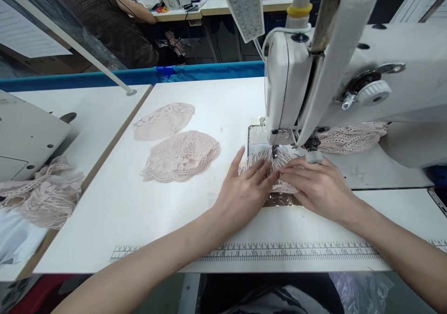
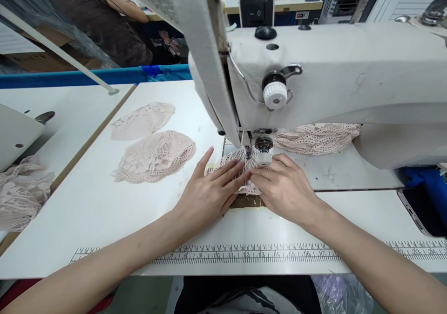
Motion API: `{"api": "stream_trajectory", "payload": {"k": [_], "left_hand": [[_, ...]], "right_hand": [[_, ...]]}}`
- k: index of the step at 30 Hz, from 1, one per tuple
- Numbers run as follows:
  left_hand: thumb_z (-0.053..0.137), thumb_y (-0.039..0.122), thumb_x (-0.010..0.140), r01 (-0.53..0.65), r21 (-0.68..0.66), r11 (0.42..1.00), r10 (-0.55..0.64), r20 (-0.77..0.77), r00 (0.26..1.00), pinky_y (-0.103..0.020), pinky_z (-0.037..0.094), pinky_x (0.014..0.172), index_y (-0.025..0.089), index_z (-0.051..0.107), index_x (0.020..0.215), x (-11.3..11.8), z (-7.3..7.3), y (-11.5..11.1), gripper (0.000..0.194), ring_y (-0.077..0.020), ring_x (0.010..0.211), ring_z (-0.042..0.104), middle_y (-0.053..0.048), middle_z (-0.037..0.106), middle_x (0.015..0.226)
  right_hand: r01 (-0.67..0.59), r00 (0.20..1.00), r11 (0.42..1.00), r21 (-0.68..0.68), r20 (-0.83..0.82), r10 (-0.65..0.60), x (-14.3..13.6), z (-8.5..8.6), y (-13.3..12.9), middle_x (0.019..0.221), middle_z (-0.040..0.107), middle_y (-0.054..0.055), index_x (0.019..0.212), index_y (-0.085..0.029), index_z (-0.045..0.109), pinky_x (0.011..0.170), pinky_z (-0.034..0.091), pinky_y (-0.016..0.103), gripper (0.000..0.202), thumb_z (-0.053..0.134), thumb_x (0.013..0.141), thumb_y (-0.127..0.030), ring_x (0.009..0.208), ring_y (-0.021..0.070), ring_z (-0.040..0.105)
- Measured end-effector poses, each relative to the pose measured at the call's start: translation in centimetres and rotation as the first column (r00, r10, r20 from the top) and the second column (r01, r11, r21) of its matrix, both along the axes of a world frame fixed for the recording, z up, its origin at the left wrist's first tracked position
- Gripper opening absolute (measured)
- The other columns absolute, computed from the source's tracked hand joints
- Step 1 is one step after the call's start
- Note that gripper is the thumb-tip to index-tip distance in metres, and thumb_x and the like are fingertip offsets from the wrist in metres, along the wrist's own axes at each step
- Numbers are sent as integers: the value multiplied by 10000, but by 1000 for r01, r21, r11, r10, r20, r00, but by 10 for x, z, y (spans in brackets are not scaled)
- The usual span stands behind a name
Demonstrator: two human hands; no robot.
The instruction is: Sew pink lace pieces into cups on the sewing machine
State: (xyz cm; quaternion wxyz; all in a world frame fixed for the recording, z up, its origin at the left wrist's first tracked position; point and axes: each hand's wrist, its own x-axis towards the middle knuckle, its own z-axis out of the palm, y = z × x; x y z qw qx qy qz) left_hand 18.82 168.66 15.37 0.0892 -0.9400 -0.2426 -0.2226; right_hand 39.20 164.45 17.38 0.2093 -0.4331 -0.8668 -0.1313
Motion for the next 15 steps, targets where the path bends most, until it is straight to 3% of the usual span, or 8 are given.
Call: {"api": "stream_trajectory", "payload": {"k": [5,9,15], "left_hand": [[448,162,952,-17,1,1000,17,-1,1000,-658,203,1133,150,596,1236,2,0,8,320,-266,1183,587,-132,625,1250],[418,172,968,-36,-9,999,36,-7,999,-659,183,1135,172,578,1256,4,1,14,329,-255,1195,579,-118,617,1265],[418,190,967,-40,-13,999,40,3,999,-665,153,1138,169,577,1259,4,-1,20,333,-268,1207,568,-128,591,1300]], "right_hand": [[36,999,996,87,24,-38,0,-1,4,956,751,41,858,-166,719,808,432,357,299,443,858,-53,752,184,658],[65,996,996,63,57,-68,2,-4,10,911,755,50,912,-179,723,805,439,379,305,461,841,-41,682,188,635],[86,990,991,106,98,-97,3,-7,16,922,753,47,916,-175,719,852,431,375,293,470,838,-42,753,195,653]]}}
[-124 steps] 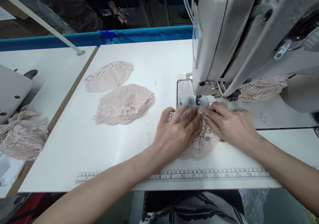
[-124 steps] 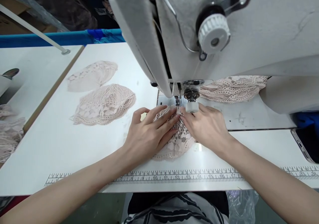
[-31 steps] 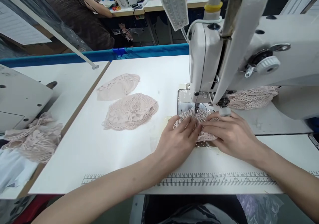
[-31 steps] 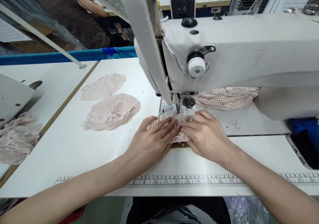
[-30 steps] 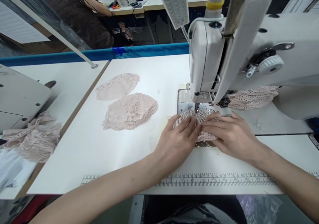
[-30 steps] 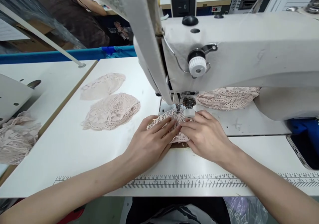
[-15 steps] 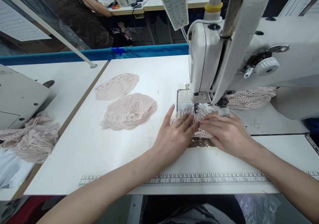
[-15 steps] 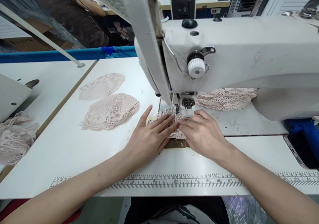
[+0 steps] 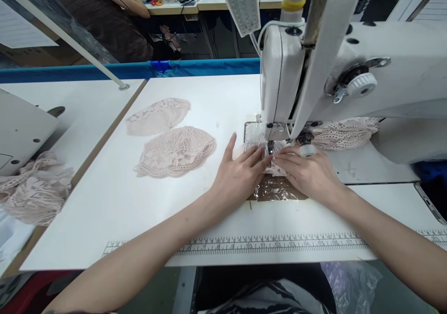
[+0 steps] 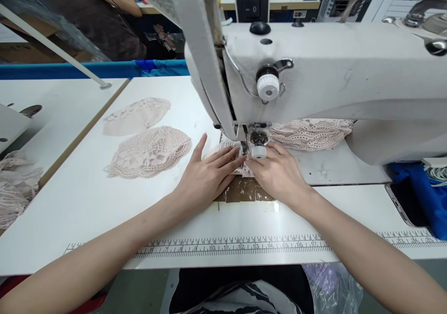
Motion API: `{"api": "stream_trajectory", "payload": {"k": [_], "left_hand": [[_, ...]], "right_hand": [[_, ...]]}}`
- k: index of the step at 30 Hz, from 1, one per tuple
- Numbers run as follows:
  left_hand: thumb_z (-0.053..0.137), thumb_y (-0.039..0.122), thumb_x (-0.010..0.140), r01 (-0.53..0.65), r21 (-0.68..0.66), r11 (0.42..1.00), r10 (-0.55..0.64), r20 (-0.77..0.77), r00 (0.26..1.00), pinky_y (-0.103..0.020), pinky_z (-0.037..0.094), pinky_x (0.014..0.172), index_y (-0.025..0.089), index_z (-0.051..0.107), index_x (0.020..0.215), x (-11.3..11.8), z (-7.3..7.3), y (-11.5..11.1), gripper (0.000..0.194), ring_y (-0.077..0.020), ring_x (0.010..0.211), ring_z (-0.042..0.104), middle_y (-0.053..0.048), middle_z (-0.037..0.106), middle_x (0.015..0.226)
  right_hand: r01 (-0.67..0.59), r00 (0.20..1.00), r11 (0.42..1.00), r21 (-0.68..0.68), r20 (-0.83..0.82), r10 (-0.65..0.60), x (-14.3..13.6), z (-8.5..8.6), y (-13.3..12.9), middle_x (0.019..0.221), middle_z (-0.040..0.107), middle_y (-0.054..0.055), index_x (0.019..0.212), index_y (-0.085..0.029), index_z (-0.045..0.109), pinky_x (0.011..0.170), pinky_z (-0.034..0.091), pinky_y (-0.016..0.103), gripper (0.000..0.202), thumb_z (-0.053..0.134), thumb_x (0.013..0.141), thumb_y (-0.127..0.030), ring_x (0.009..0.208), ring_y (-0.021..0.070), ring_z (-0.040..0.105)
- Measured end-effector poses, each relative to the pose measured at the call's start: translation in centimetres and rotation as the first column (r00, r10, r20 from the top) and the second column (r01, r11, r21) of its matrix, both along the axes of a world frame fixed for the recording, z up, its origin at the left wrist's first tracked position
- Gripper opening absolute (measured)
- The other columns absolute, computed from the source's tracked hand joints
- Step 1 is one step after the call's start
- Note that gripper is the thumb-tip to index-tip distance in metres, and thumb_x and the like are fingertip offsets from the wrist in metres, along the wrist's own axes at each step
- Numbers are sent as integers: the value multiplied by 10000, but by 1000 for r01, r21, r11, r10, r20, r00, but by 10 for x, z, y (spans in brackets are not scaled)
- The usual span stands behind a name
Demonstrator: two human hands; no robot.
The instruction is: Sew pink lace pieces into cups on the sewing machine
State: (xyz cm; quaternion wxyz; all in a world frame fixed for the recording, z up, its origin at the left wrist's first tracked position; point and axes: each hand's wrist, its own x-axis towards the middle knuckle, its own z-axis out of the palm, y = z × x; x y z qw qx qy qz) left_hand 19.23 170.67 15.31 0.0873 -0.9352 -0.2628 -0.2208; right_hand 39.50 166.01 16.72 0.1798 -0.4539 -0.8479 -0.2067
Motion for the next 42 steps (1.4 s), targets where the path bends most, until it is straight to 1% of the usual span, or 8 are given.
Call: {"api": "stream_trajectory", "payload": {"k": [4,7,11,15,19,23,27,42], "left_hand": [[482,181,912,26,-49,998,-23,55,998,-622,146,1158,175,599,1235,-1,1,2,344,-258,1217,541,-110,616,1270],[535,187,871,71,-206,976,-47,120,992,-563,302,1106,199,636,1179,-1,4,5,325,-249,1165,536,-90,622,1204],[408,262,973,110,-495,862,11,234,972,-466,435,994,202,678,1050,1,12,9,287,-214,1104,540,-69,612,1147],[404,290,986,121,-591,798,41,254,966,-445,406,1031,210,680,1039,-1,17,11,293,-198,1137,521,-54,595,1169],[410,291,987,159,-507,847,-41,235,971,-442,407,1032,213,701,1015,-5,15,9,303,-197,1151,513,-61,592,1188],[493,270,952,178,-197,964,-161,95,982,-514,356,1077,227,684,1092,-10,10,-3,241,-231,1164,532,-76,617,1220],[507,175,935,157,55,986,-154,-53,987,-496,329,1122,150,613,1210,-13,3,-17,296,-239,1238,523,-109,613,1280],[447,169,961,144,46,989,-143,-22,990,-607,223,1154,165,593,1236,-11,-3,-4,311,-237,1216,563,-104,613,1274]], "right_hand": [[-39,999,999,8,2,39,-1,1,-3,978,747,28,902,-191,721,883,427,379,286,469,854,-63,785,185,657],[-48,991,997,-53,-130,40,0,1,-3,873,754,23,904,-200,732,844,449,364,260,483,897,-127,709,171,644],[62,934,981,-186,-334,-123,2,-1,0,683,719,22,952,-204,746,792,472,371,219,532,916,-230,598,172,616],[73,915,957,-280,-362,-176,1,1,0,743,734,17,951,-229,747,808,472,402,216,545,922,-303,627,180,636],[-14,921,964,-267,-380,-92,0,3,-6,834,751,21,914,-208,743,798,480,384,207,545,919,-266,751,200,666],[-71,967,984,-165,-252,27,2,0,-11,1007,740,21,884,-211,734,809,477,373,209,529,898,-174,847,198,673],[-89,986,994,-71,-148,77,1,0,-13,1013,740,21,896,-200,728,850,470,365,201,530,904,-162,848,175,681],[-59,994,998,22,-86,61,3,-4,-4,952,752,8,916,-173,725,826,505,353,170,558,892,-149,736,155,681]]}}
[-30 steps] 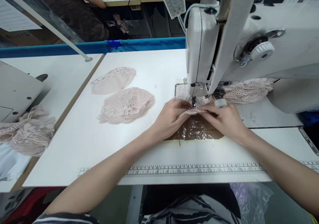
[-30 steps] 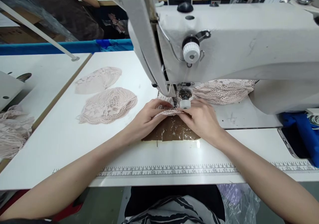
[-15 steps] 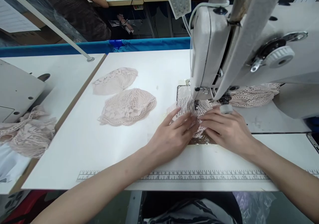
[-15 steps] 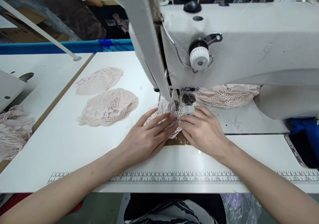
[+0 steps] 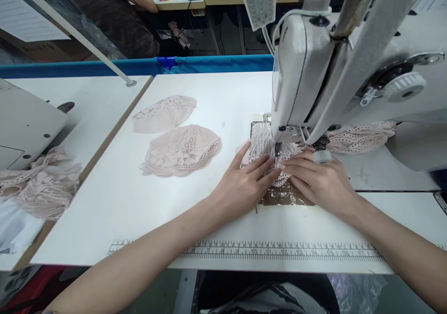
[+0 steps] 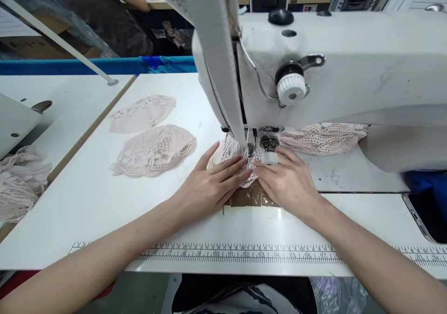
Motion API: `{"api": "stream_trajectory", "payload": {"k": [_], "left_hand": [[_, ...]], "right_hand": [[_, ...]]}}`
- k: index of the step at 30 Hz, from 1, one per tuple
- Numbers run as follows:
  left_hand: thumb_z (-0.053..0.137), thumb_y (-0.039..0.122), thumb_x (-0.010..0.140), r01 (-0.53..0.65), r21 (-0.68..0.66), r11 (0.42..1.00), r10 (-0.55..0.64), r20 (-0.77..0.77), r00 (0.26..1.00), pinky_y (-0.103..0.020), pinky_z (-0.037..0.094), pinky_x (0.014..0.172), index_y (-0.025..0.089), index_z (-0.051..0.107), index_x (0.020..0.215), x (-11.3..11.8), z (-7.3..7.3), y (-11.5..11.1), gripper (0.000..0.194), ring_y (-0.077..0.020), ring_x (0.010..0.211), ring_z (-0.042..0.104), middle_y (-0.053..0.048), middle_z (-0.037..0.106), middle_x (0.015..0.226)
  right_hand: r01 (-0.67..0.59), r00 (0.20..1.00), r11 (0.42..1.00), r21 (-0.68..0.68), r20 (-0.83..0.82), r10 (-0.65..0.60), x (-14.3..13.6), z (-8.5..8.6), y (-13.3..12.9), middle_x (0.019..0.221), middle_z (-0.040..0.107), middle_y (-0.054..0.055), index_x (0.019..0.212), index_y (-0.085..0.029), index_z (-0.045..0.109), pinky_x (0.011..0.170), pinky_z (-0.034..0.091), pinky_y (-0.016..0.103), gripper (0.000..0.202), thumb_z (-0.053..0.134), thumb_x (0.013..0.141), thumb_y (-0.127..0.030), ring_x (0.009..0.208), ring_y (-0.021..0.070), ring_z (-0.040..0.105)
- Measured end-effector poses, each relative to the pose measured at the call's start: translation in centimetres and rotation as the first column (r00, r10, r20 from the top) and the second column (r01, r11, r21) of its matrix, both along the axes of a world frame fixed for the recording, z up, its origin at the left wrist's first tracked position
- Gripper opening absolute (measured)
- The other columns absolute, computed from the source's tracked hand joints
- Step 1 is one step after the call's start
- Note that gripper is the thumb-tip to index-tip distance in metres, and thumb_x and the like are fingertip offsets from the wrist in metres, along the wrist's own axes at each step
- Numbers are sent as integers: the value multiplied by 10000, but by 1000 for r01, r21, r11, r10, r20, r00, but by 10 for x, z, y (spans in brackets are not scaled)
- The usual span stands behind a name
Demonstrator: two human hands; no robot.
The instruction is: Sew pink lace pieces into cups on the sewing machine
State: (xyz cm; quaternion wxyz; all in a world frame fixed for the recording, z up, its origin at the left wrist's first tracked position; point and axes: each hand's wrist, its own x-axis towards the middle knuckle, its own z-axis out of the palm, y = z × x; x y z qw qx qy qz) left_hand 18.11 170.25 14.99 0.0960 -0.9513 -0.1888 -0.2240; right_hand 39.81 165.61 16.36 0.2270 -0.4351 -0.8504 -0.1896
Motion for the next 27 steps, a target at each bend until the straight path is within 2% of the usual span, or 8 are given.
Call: {"api": "stream_trajectory", "payload": {"k": [8,12,15,18,27], "left_hand": [[392,191,990,-20,-23,1000,20,17,1000,-668,134,1150,174,585,1242,4,2,16,317,-241,1213,567,-110,619,1265],[410,220,990,-49,-3,999,49,37,998,-683,143,1141,194,592,1235,6,1,15,306,-249,1214,565,-94,626,1259],[444,260,982,-50,34,998,48,61,997,-617,210,1159,172,605,1217,6,0,4,298,-229,1182,589,-82,647,1229],[466,253,972,-34,63,997,31,59,998,-549,278,1160,136,605,1216,3,-1,-8,305,-212,1151,609,-86,660,1207],[479,249,963,-36,63,997,32,58,998,-555,289,1151,125,608,1207,1,-2,-10,303,-215,1136,619,-96,665,1196]], "right_hand": [[100,994,995,18,48,-101,0,-1,10,853,754,35,957,-191,737,761,506,323,215,539,904,-127,801,179,673],[129,989,990,59,69,-133,-1,-3,11,891,752,43,985,-183,729,817,497,354,214,545,894,-124,842,196,672],[72,993,994,86,86,-80,-1,-3,6,1007,740,41,1023,-162,714,891,477,392,212,547,893,-151,884,204,664],[-10,996,998,56,88,6,0,-2,0,1063,728,15,1035,-149,708,913,476,389,218,549,886,-161,896,199,658],[12,996,999,30,86,-14,-1,-1,-6,1071,725,15,1023,-159,722,940,467,400,215,552,895,-193,899,192,662]]}}
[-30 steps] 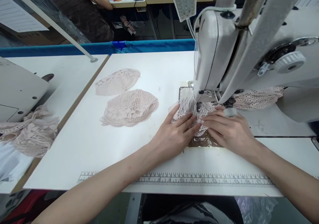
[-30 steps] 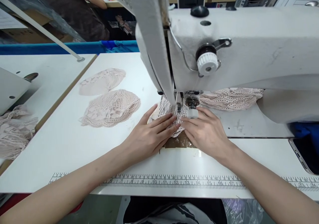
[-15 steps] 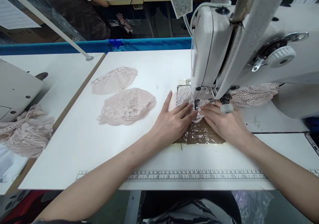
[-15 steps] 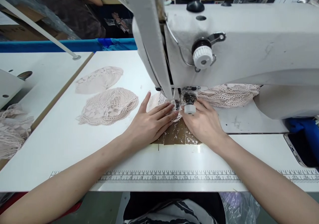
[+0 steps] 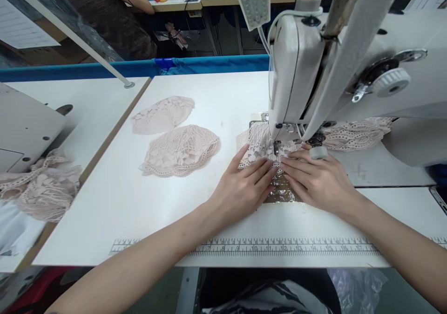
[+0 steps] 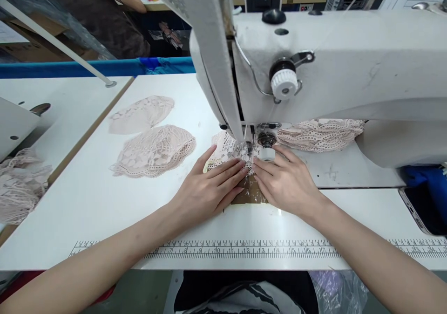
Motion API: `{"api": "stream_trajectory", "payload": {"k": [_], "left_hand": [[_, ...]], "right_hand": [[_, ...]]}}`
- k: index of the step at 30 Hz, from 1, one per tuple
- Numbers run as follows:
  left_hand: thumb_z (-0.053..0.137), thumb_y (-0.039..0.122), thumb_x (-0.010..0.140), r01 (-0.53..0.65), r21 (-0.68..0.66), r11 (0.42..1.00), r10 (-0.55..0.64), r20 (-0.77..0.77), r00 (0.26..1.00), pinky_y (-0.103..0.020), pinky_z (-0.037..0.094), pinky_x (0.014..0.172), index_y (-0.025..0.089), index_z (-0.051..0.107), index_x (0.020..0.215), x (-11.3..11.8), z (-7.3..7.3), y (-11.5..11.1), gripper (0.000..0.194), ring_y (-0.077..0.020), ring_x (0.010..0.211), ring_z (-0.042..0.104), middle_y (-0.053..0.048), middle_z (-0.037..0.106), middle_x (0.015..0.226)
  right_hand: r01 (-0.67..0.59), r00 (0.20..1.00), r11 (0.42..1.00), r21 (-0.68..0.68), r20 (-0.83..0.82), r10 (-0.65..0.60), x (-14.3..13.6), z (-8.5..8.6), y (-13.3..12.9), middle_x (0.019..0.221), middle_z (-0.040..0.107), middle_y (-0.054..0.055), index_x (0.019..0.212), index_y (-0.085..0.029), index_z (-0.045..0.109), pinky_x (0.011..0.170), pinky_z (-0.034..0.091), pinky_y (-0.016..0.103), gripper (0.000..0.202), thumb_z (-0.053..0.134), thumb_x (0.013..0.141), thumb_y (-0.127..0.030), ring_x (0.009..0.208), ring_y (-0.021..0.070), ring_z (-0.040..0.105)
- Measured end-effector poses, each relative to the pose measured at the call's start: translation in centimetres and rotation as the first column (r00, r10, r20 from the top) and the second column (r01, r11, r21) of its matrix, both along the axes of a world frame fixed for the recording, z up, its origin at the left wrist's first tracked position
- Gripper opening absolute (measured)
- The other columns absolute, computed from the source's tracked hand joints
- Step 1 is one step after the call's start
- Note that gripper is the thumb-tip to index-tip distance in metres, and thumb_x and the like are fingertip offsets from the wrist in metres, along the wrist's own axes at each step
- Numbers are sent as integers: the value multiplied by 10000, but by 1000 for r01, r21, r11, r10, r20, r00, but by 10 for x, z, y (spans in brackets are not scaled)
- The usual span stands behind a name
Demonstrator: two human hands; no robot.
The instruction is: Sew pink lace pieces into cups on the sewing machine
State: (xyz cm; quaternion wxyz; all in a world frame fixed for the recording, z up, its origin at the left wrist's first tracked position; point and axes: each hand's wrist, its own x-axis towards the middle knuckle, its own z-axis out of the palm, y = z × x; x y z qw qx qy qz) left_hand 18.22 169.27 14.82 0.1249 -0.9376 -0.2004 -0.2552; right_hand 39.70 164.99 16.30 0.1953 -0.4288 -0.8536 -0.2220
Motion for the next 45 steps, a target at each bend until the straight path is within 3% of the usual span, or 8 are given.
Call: {"api": "stream_trajectory", "payload": {"k": [12,20,33,45], "left_hand": [[460,277,974,-8,-58,998,10,37,999,-569,196,1183,137,603,1213,2,-1,8,312,-211,1156,608,-96,668,1193],[451,309,977,-19,-101,995,22,25,999,-590,198,1174,135,578,1248,2,0,10,346,-232,1193,582,-106,637,1237],[440,350,979,-17,-129,992,20,21,1000,-605,172,1174,119,565,1262,4,1,16,386,-243,1215,564,-118,621,1258],[449,349,971,-19,-149,989,20,1,1000,-609,182,1165,128,541,1294,5,0,19,402,-262,1234,546,-125,599,1288]], "right_hand": [[36,999,999,-3,3,-36,0,-2,4,1060,725,73,1103,-108,696,935,468,410,271,534,911,-208,866,207,666],[70,997,998,4,22,-70,1,-2,4,1021,736,65,1116,-136,696,929,466,437,271,538,914,-224,814,208,667],[135,988,991,16,69,-136,0,-4,8,976,745,80,1141,-113,677,933,446,413,305,489,946,-253,934,224,648],[175,982,984,-30,73,-172,-1,-3,11,1111,707,93,1155,-109,663,954,412,425,320,460,956,-255,1042,245,611]]}}
